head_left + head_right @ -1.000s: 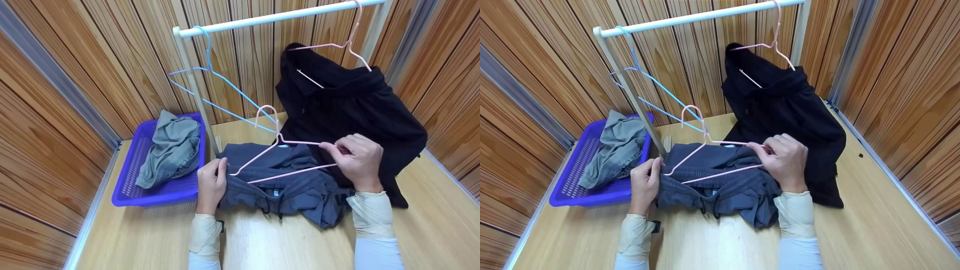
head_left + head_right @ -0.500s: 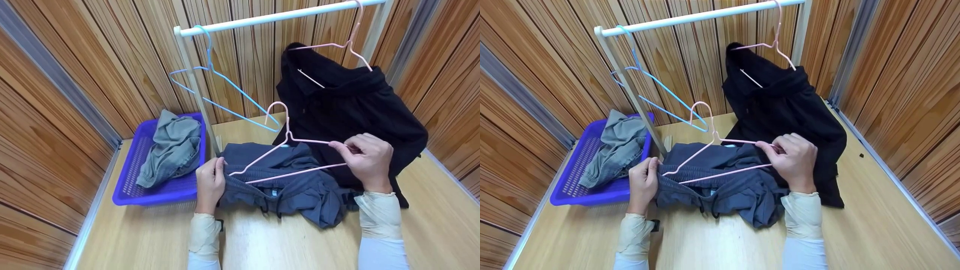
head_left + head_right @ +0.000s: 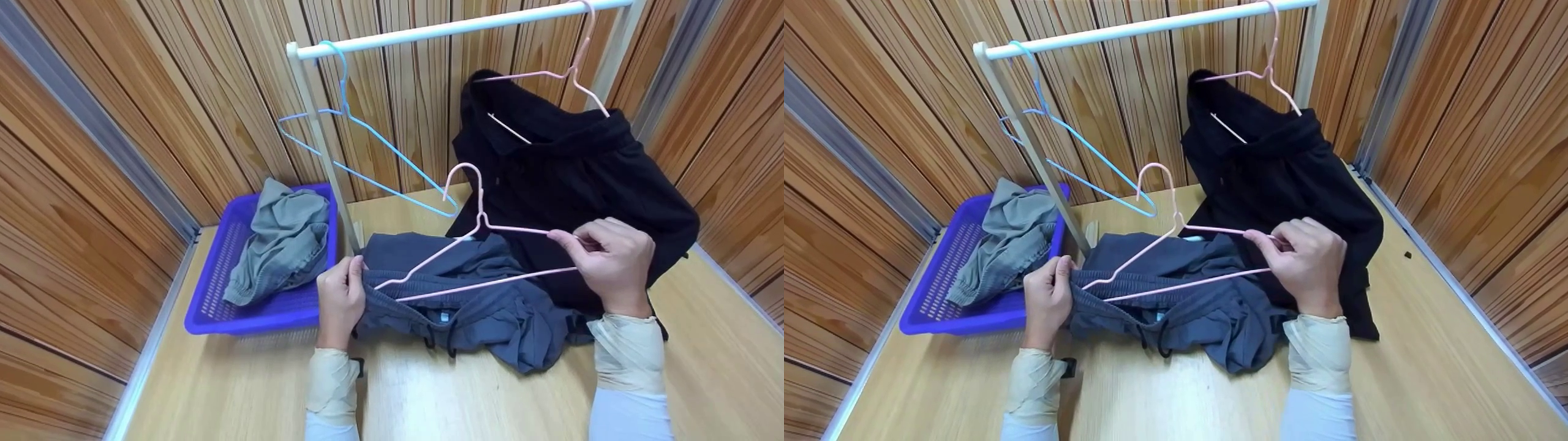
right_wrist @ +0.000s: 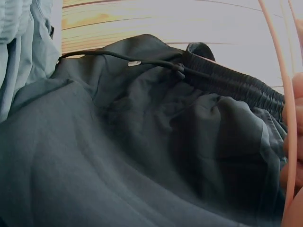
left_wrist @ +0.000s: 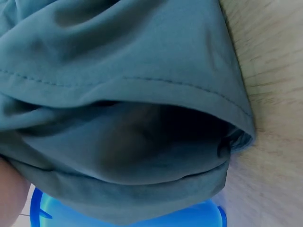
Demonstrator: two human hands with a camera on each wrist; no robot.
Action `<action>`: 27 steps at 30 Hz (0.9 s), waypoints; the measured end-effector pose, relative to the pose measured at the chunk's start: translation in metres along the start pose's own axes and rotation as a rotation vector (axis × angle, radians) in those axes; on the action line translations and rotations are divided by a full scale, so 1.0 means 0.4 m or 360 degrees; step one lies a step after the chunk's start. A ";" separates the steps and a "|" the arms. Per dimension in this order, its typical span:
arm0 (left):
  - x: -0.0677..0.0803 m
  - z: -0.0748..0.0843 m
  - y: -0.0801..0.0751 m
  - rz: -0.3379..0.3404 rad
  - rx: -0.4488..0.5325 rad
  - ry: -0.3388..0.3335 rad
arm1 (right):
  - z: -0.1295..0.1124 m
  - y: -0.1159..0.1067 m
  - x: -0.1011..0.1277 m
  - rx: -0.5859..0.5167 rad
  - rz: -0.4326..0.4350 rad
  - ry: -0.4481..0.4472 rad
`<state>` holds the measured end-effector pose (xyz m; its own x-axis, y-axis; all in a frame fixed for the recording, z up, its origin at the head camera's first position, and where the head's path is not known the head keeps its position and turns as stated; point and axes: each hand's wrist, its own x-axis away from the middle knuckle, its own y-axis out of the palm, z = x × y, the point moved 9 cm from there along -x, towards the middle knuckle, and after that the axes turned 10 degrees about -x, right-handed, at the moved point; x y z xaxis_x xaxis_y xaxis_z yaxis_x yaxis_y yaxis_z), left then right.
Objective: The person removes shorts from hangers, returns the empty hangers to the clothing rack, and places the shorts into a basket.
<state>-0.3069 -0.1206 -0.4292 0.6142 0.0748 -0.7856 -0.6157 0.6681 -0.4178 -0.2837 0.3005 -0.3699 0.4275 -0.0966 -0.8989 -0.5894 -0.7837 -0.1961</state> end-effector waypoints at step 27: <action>0.000 -0.014 -0.010 -0.0050 -0.0005 -0.0030 | 0.016 -0.058 -0.002 -0.0067 0.0131 0.0064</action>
<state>-0.3072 -0.1273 -0.4299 0.6423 0.0680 -0.7634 -0.5977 0.6680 -0.4434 -0.2749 0.3227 -0.3671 0.4064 -0.1859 -0.8946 -0.5948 -0.7971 -0.1046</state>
